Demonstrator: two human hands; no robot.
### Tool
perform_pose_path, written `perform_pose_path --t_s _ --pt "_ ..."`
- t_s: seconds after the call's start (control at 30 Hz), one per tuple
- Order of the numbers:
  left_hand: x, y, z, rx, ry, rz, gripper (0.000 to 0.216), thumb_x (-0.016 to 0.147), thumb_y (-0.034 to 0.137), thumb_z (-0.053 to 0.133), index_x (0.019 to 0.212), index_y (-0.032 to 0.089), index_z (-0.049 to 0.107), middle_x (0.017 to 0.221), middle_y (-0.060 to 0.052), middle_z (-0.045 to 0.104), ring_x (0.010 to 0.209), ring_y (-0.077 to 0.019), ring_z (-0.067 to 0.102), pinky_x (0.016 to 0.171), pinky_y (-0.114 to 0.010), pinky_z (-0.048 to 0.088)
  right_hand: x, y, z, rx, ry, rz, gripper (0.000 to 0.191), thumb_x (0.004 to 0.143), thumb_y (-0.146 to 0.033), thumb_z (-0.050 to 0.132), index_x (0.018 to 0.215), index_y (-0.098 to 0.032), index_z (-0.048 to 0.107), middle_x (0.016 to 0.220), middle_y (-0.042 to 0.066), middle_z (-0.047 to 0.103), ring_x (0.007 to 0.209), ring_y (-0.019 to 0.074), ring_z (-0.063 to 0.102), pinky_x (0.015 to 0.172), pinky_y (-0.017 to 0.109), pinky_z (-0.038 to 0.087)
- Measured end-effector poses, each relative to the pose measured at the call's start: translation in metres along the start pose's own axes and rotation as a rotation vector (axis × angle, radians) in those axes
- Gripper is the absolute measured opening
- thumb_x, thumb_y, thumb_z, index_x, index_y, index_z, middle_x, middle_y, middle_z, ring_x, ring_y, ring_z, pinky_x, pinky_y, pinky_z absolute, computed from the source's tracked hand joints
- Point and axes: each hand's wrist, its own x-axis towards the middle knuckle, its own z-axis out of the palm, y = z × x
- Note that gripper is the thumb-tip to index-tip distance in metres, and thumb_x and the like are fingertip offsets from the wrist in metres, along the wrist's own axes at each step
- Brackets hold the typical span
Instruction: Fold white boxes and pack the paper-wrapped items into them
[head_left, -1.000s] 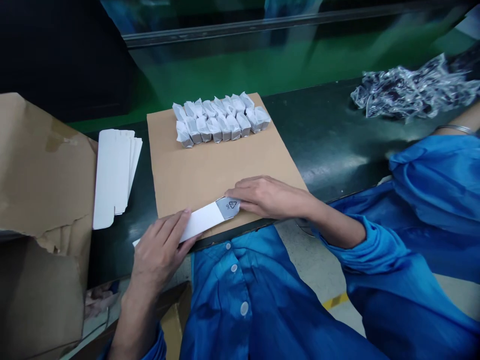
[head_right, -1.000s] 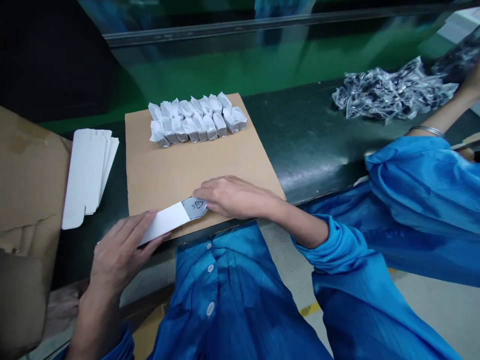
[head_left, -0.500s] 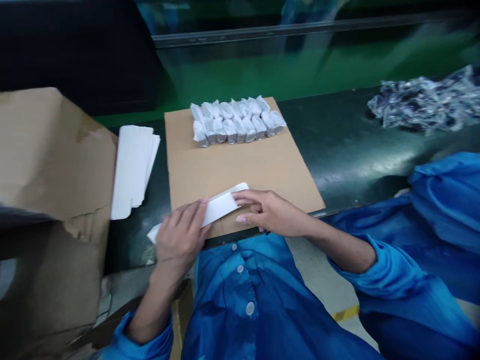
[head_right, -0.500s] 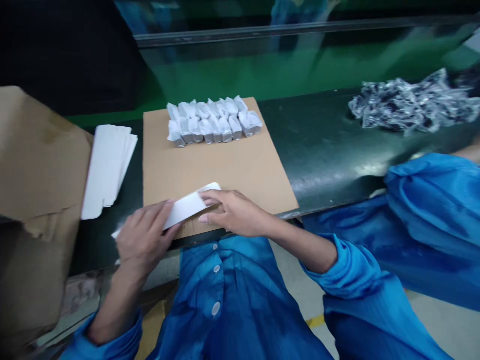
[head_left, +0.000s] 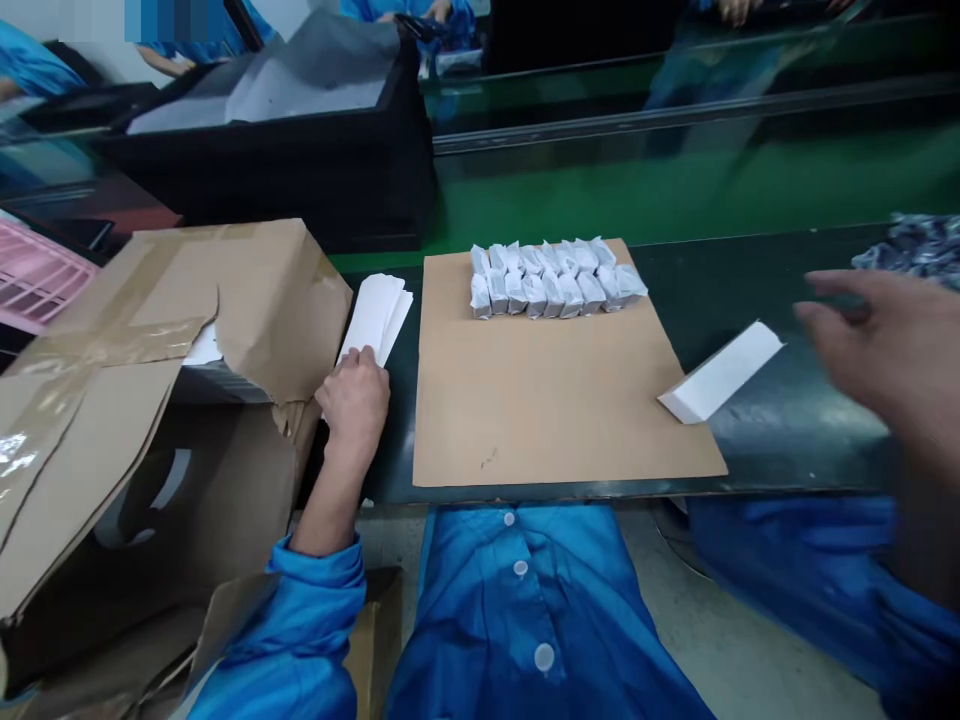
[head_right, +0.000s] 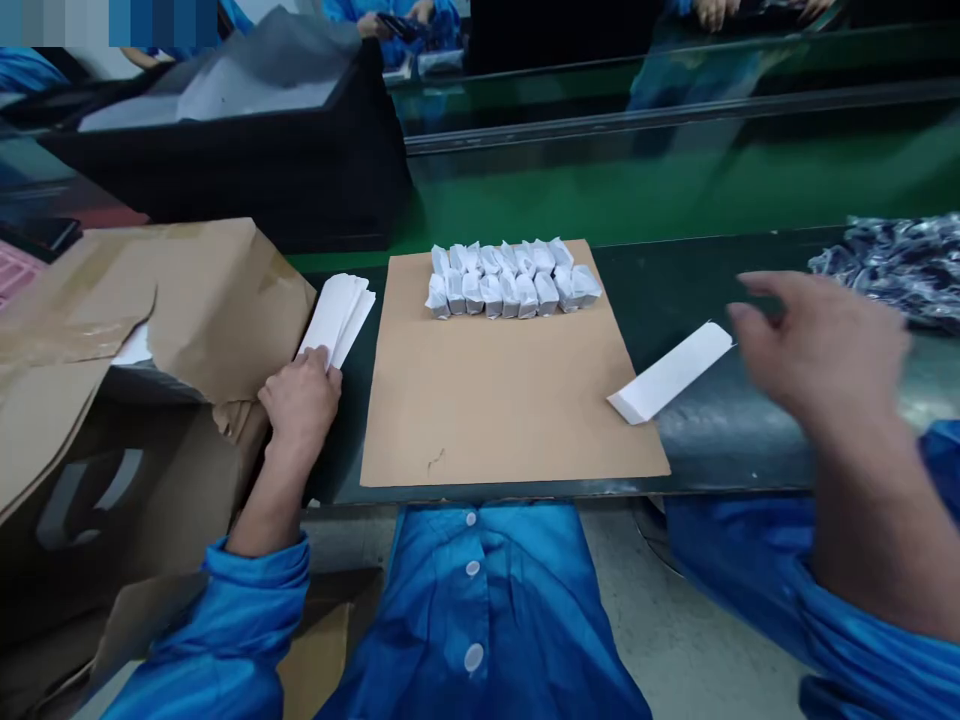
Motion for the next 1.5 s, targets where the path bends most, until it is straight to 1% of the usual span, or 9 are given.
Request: perform_pose_path --t_s 0.13,0.3,0.43,0.53,0.63,0.73,0.87,1.07,1.5 --pt "-0.005 0.004 -0.009 -0.018 0.086 -0.033 0.03 0.092 0.027 0.046 0.102 0.016 0.072 0.102 -0.021 0.075 0.078 -0.0357 0.072 0.064 -0.05 0.055 -0.05 -0.106 0.048 0.172 -0.256 -0.088 0.033 0.091 -0.047 0.054 0.114 -0.028 0.07 0.111 0.012 0.072 0.077 0.0205 0.067 0.068 0.04 0.05" --pt "-0.061 0.045 -0.032 -0.192 0.338 0.191 0.029 0.096 0.024 0.049 0.118 0.016 0.067 0.116 -0.016 0.073 0.102 -0.0277 0.072 0.083 -0.041 0.059 -0.093 -0.217 0.113 1.131 -0.743 0.136 0.061 0.09 -0.047 0.061 0.141 -0.018 0.045 0.137 0.017 0.058 0.109 0.0232 0.065 0.088 0.039 0.056" --pt "-0.115 0.074 -0.062 -0.54 0.244 0.544 0.059 0.087 0.029 0.068 0.142 0.02 0.05 0.132 -0.013 0.066 0.121 -0.0262 0.064 0.104 -0.043 0.052 -0.082 -0.22 0.127 1.256 -0.726 0.226 0.041 0.086 -0.044 0.065 0.112 -0.012 0.061 0.106 0.012 0.07 0.094 0.0222 0.066 0.079 0.034 0.055" --pt "-0.113 0.064 -0.083 -0.983 0.357 0.132 0.076 0.083 0.043 0.071 0.15 0.026 0.038 0.151 -0.01 0.049 0.137 -0.0298 0.049 0.107 -0.046 0.049 -0.06 -0.191 0.1 1.175 -1.149 -0.058 0.039 0.081 -0.04 0.072 0.106 -0.011 0.063 0.102 0.007 0.07 0.086 0.0185 0.066 0.067 0.025 0.051" --pt "-0.089 0.046 -0.084 -1.261 -0.123 -0.131 0.06 0.081 0.042 0.073 0.134 0.022 0.058 0.121 -0.01 0.071 0.107 -0.0268 0.069 0.084 -0.036 0.06 -0.046 -0.173 0.068 0.865 -1.393 -0.437 0.031 0.088 -0.036 0.067 0.107 -0.012 0.065 0.1 0.006 0.071 0.084 0.017 0.065 0.067 0.023 0.048" --pt "-0.074 0.043 -0.072 -1.337 -0.346 -0.296 0.032 0.078 0.039 0.076 0.1 0.016 0.072 0.082 -0.003 0.074 0.065 -0.0167 0.069 0.056 -0.026 0.058 -0.06 -0.177 0.052 0.376 -1.017 -0.574 0.039 0.093 -0.036 0.062 0.123 -0.013 0.06 0.105 0.011 0.071 0.09 0.0238 0.066 0.074 0.032 0.05" --pt "-0.073 0.05 -0.069 -1.477 -0.382 -0.415 0.031 0.075 0.04 0.077 0.093 0.017 0.069 0.082 -0.001 0.073 0.065 -0.0169 0.069 0.048 -0.025 0.057 -0.097 -0.186 0.054 0.003 -0.425 -0.723 0.071 0.09 -0.041 0.066 0.143 -0.001 0.041 0.123 0.025 0.062 0.106 0.0363 0.061 0.086 0.047 0.05" --pt "-0.066 0.033 -0.084 -1.388 -0.798 -0.115 0.034 0.081 0.035 0.072 0.11 0.017 0.07 0.068 -0.001 0.072 0.052 -0.0154 0.068 0.05 -0.024 0.058 -0.094 -0.17 0.056 0.156 -0.456 -0.918 0.064 0.092 -0.039 0.062 0.141 -0.002 0.044 0.129 0.021 0.061 0.11 0.0321 0.058 0.093 0.045 0.05" --pt "-0.064 0.054 -0.075 -1.051 -0.382 0.009 0.015 0.072 0.014 0.069 0.082 0.021 0.078 0.076 0.002 0.076 0.064 -0.0096 0.069 0.055 -0.014 0.052 -0.106 -0.176 0.053 -0.063 -0.249 -0.967 0.043 0.094 -0.02 0.054 0.132 0.0 0.052 0.118 0.022 0.067 0.104 0.0336 0.065 0.088 0.047 0.055"
